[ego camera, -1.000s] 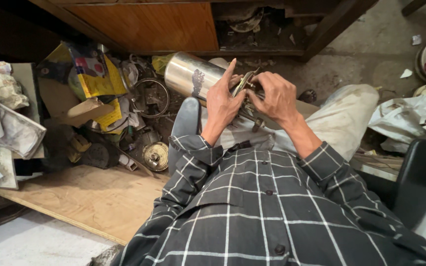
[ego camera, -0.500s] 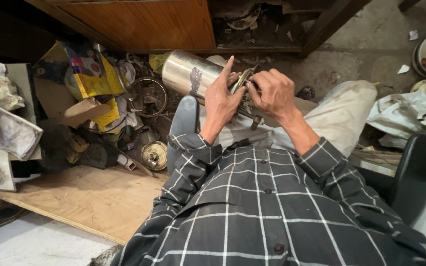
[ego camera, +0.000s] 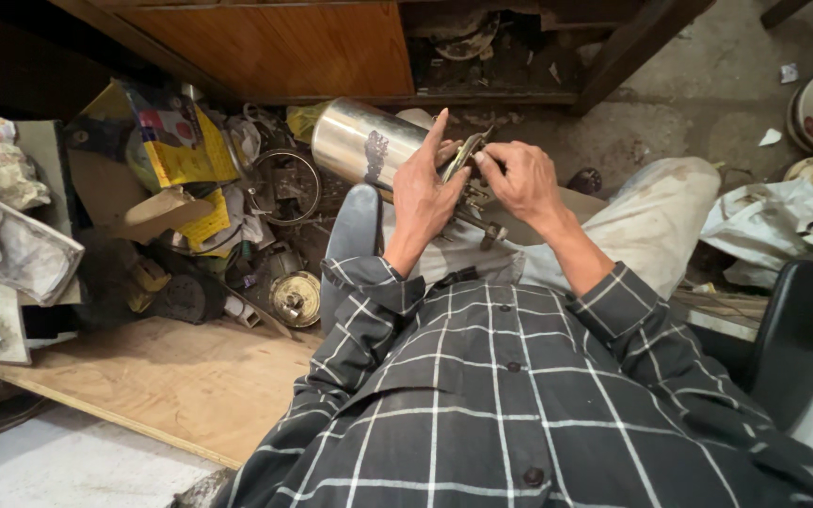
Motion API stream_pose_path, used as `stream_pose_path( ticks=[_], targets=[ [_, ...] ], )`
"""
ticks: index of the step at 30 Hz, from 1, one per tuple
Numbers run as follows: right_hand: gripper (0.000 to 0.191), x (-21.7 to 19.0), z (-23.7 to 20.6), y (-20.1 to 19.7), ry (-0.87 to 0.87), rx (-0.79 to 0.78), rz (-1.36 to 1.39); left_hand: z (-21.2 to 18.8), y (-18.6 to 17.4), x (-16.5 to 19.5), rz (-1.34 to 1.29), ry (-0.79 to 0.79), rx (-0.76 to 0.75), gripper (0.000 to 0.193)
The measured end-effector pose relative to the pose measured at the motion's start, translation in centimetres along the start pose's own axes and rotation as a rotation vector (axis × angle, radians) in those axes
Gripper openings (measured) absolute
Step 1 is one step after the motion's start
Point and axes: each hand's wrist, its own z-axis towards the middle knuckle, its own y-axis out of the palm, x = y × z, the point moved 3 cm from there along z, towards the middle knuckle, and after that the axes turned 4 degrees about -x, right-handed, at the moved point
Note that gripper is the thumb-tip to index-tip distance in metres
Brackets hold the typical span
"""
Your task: The person sits on the floor and uses pliers and a wrench to adjust and tighten components on a cylindrical metal appliance. They rotate the device, manipulate small parts, and inspect the assembly throughout the clip.
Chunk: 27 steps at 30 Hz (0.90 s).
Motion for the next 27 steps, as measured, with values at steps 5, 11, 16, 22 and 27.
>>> stream_pose_path(
  ticks=[5,11,16,22,27],
  targets=[
    [0.021,-0.7,-0.2,-0.6,-0.157,0.082,-0.113,0.0,0.0,0.0,-0.035,-0.056,-0.026,0.082],
    [0.017,0.0,0.3,0.1,0.071,-0.036,0.044,0.1,0.1,-0.1,-0.024,-0.020,-0.013,0.081],
    [0.021,-0.4,-0.3,-0.1,-0.185,0.099,-0.141,0.1,0.2,-0.1,-0.023,-0.019,-0.020,0.081],
    [0.013,-0.3,0.4,0.0,-0.029,0.021,0.008,0.3,-0.1,0.5,-0.025,-0.048,-0.021,0.081],
    [0.023,-1.2,0.1,-1.0,-0.139,0.106,-0.086,0.2,-0.2,0.5,-0.040,-0.132,-0.067,0.082]
  ],
)
